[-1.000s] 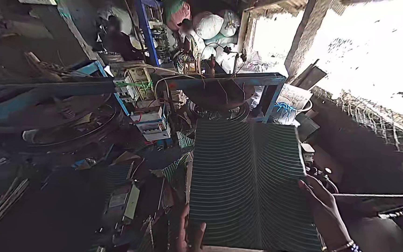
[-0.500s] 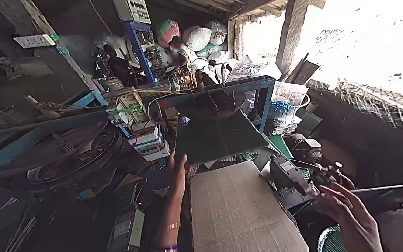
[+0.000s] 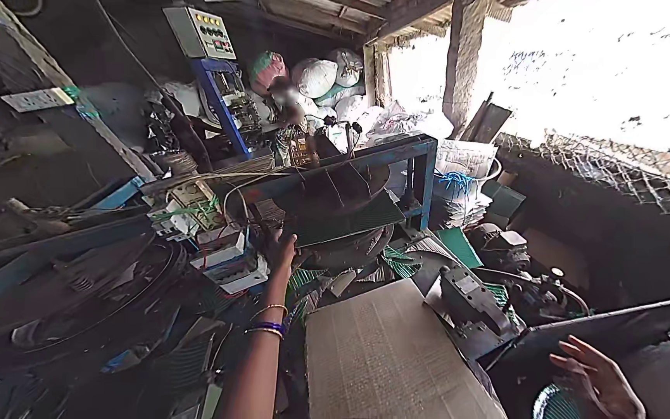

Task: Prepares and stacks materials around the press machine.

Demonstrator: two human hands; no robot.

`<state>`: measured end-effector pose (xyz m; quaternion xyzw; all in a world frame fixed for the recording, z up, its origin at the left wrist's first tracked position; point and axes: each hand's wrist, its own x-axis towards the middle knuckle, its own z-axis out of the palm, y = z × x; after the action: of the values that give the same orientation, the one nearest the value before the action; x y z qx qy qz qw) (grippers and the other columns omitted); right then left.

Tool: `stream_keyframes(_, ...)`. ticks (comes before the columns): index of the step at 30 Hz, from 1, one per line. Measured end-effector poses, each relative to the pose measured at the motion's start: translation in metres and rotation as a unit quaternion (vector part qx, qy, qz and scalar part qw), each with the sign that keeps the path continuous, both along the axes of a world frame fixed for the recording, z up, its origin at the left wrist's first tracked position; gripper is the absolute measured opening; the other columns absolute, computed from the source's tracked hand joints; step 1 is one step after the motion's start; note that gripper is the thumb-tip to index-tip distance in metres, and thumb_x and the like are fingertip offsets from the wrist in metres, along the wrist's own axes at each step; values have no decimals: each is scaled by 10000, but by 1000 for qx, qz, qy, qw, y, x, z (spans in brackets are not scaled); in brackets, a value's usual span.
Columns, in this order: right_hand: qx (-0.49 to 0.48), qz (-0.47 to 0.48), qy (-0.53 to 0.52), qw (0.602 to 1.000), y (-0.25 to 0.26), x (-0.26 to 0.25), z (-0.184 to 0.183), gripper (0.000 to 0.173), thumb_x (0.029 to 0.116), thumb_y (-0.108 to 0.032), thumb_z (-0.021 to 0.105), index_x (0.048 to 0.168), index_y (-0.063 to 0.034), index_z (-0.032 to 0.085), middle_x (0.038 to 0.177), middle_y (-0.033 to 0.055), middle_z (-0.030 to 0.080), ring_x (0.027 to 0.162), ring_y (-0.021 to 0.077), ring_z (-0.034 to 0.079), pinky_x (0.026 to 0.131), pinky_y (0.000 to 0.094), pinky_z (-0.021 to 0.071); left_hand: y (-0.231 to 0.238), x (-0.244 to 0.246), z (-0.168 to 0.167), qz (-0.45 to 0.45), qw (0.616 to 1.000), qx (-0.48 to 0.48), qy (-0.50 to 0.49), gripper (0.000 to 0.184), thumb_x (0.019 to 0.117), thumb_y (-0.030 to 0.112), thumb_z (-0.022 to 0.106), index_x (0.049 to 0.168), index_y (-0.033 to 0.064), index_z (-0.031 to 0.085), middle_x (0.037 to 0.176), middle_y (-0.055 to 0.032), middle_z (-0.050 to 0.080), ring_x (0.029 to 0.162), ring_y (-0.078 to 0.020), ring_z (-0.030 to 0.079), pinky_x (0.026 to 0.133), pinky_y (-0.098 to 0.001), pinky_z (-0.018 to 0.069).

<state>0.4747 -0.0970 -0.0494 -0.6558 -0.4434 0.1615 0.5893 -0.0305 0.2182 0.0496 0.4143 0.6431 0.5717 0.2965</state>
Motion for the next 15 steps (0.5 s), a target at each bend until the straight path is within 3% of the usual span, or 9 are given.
stream_keyframes(2, 18, -24, -45, 999, 23, 2, -3, 431, 984, -95, 552, 1378, 76, 523, 1268, 266, 626, 937, 241, 706, 713, 384, 606, -5, -3, 0, -4, 1000, -3, -13, 558, 1018, 139, 622, 1523, 19, 417, 1477, -284, 462, 1178, -368, 571, 893, -489, 518)
stream_keyframes(4, 20, -48, -98, 994, 45, 1, 1, 413, 985, -91, 552, 1372, 52, 553, 1295, 284, 598, 1010, 327, 682, 803, 469, 592, -8, -3, 0, -8, 1000, -13, -15, 559, 1017, 134, 619, 1525, 24, 415, 1492, -277, 454, 1198, -374, 574, 913, -502, 520)
stream_keyframes(9, 13, -58, -183, 981, 101, -6, 21, 413, 1004, -163, 585, 1369, 28, 581, 1346, 306, 559, 1149, 430, 623, 886, 553, 557, -5, -5, 2, -2, 1000, -15, 2, 557, 1006, 152, 641, 1511, 25, 441, 1425, -278, 506, 1079, -346, 603, 845, -471, 527)
stream_keyframes(12, -19, -41, -237, 970, 132, 0, 24, 355, 1016, -145, 535, 1300, 47, 628, 1256, 294, 637, 1209, 479, 588, 1015, 636, 453, -17, -1, 5, 27, 999, -2, -29, 665, 1039, 340, 598, 1558, 22, 329, 1434, -295, 485, 1081, -367, 601, 849, -505, 528)
stream_keyframes(15, -21, -46, -273, 961, 165, 6, 12, 317, 1035, -91, 461, 1247, 34, 661, 1164, 272, 692, 1100, 472, 665, 919, 677, 486, -47, 7, 2, 85, 987, 3, -135, 702, 1076, 517, 412, 1612, 113, 207, 1450, -254, 457, 1051, -332, 590, 819, -481, 515)
